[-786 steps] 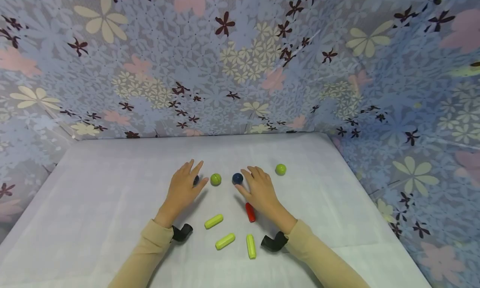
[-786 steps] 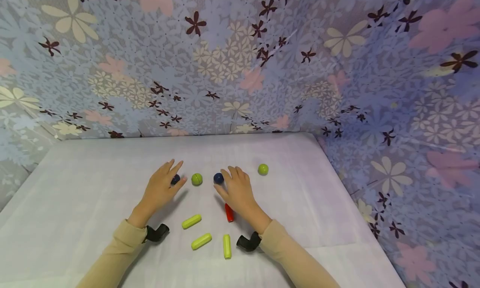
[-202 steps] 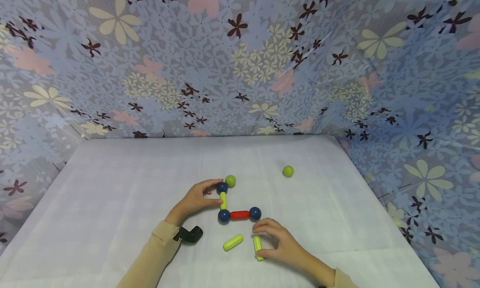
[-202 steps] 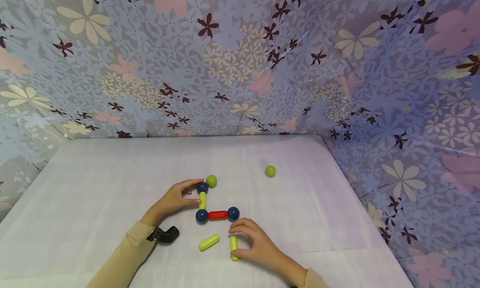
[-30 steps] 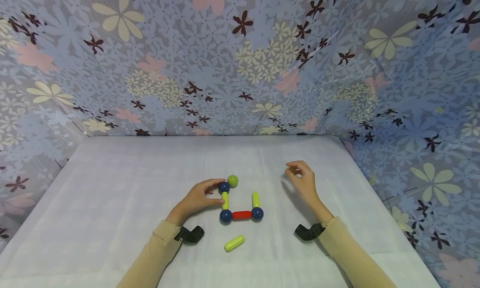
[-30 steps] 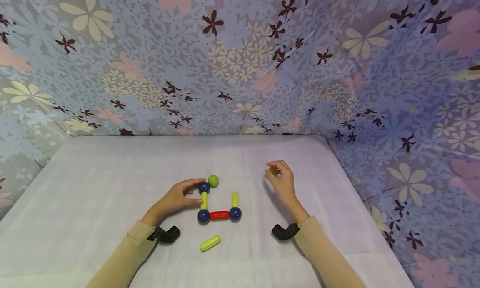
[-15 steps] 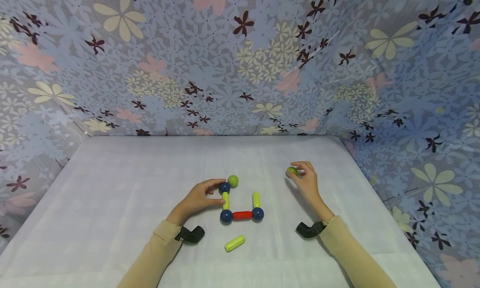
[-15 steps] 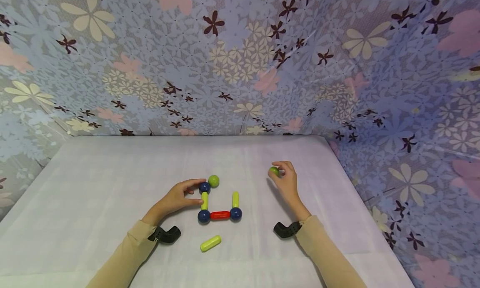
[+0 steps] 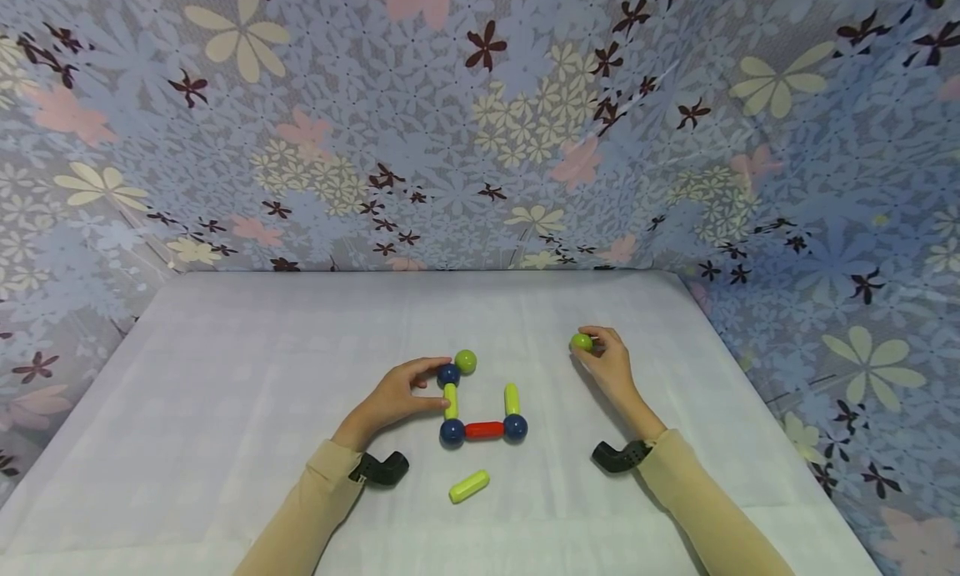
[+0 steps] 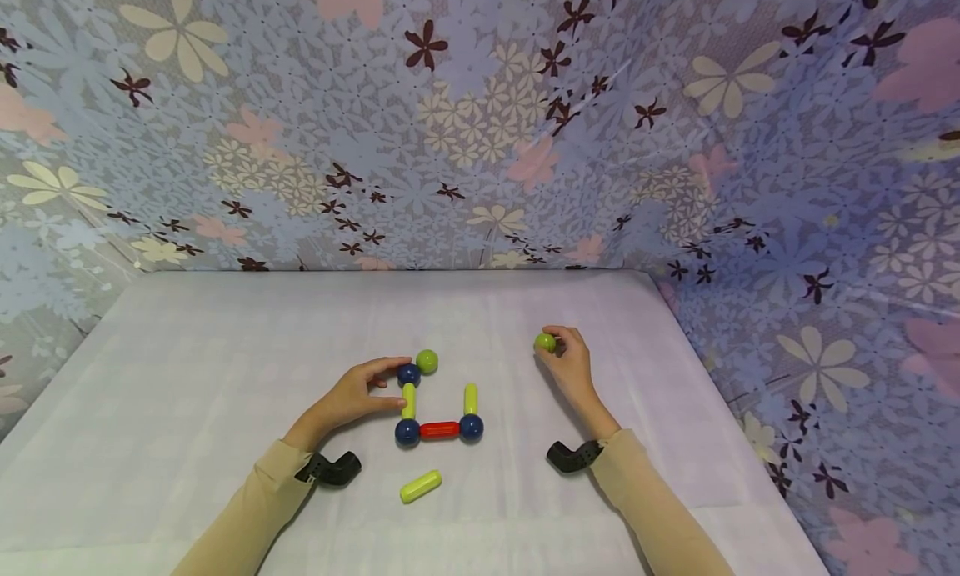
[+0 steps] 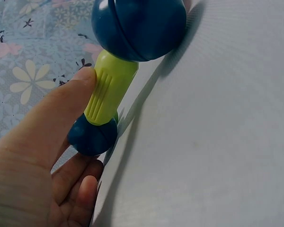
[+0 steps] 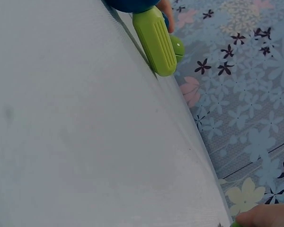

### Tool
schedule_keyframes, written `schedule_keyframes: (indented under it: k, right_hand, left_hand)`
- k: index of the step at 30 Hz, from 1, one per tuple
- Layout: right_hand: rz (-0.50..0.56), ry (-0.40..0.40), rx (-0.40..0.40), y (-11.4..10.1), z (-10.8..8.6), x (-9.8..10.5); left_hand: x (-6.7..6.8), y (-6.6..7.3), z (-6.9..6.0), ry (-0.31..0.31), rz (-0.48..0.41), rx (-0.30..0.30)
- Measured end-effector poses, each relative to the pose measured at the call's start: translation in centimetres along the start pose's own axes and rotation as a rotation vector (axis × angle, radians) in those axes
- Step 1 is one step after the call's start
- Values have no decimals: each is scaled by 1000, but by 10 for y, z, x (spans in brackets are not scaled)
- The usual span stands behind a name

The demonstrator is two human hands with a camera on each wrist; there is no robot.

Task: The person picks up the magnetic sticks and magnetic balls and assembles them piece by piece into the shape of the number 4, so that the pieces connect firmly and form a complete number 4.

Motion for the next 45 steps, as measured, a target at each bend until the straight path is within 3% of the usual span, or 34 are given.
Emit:
schedule_keyframes:
  k: [15, 31, 38, 45]
  right_hand:
    - [-80, -19, 86, -7, -6, -4]
    - [55, -39, 73, -21, -24, -27]
    - [139, -156, 14, -24, -34, -49]
    - [218, -215, 58, -26, -39, -61]
  left_hand:
    - [0, -1, 0, -5, -13, 19]
    - [0, -1, 0, 4, 2, 11]
    - [0, 1, 0, 9, -4, -14]
    - [0, 2, 0, 7, -18, -11]
Point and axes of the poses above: each hand's wrist, its own z-axis towards the middle knuckle, its own x-axis out of the back of the hand, y = z × x, the point moved 8 cm from there along z, towards the middle knuckle, and after that the axes turned 14 degrees about z, right-handed, at the moved point
